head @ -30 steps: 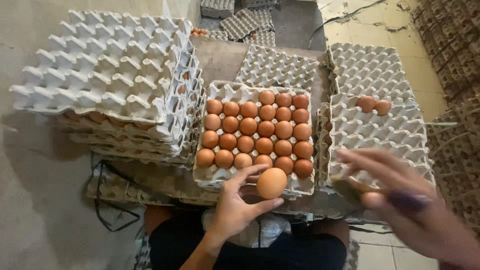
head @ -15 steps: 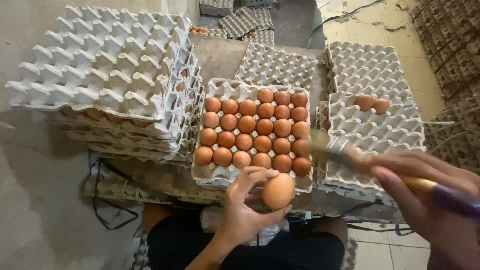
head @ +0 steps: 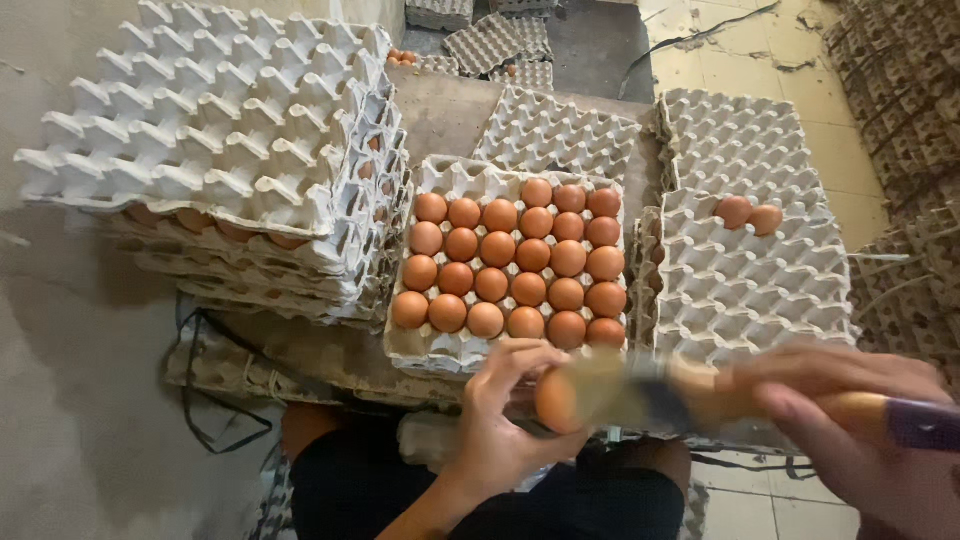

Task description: The person picks up brown eggs from a tray and paints them with a brush. They place the painted eggs into empty slots in a stack of egg cartons.

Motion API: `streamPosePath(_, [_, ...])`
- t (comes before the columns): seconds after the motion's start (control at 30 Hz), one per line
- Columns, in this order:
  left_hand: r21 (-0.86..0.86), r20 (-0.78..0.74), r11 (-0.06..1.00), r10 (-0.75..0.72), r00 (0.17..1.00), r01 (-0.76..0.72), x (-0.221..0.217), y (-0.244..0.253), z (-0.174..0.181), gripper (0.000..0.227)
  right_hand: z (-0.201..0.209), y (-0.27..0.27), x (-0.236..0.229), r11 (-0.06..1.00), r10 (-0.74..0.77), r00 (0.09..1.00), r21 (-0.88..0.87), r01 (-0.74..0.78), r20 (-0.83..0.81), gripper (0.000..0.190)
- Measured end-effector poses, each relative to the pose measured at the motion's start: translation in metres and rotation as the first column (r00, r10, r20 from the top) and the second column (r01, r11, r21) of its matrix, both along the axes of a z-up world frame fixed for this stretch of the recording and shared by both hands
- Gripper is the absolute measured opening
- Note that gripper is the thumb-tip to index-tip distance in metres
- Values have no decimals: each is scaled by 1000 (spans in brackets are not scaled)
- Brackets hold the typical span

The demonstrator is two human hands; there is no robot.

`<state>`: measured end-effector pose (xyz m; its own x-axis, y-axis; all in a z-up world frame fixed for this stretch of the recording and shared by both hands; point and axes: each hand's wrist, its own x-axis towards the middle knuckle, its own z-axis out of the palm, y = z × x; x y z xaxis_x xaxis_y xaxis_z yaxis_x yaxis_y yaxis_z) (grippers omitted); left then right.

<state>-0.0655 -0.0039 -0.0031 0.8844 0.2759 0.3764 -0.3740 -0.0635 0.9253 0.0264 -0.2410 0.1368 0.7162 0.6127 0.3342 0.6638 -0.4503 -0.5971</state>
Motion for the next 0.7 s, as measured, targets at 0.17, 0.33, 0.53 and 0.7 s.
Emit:
streamPosePath(0.17, [175, 48, 982, 60, 997, -68, -1, 0, 1, 52, 8, 6, -24, 969, -247, 969, -19, 247, 14, 36])
streamPosePath(0.33, [197, 67, 979, 35, 997, -47, 0, 0, 4, 50, 10, 20, -13, 980, -135, 927, -90, 176, 349, 15])
streamPosePath(0.53, [-10, -130, 984, 174, 976, -177, 41, 38, -10, 55, -89, -38, 73, 900, -229, 659, -103, 424, 717, 9])
streamPosePath(0.7, [354, -45, 884, 342, 938, -305, 133, 86, -25, 60, -244, -95, 137, 657, -347, 728, -401, 638, 591, 45])
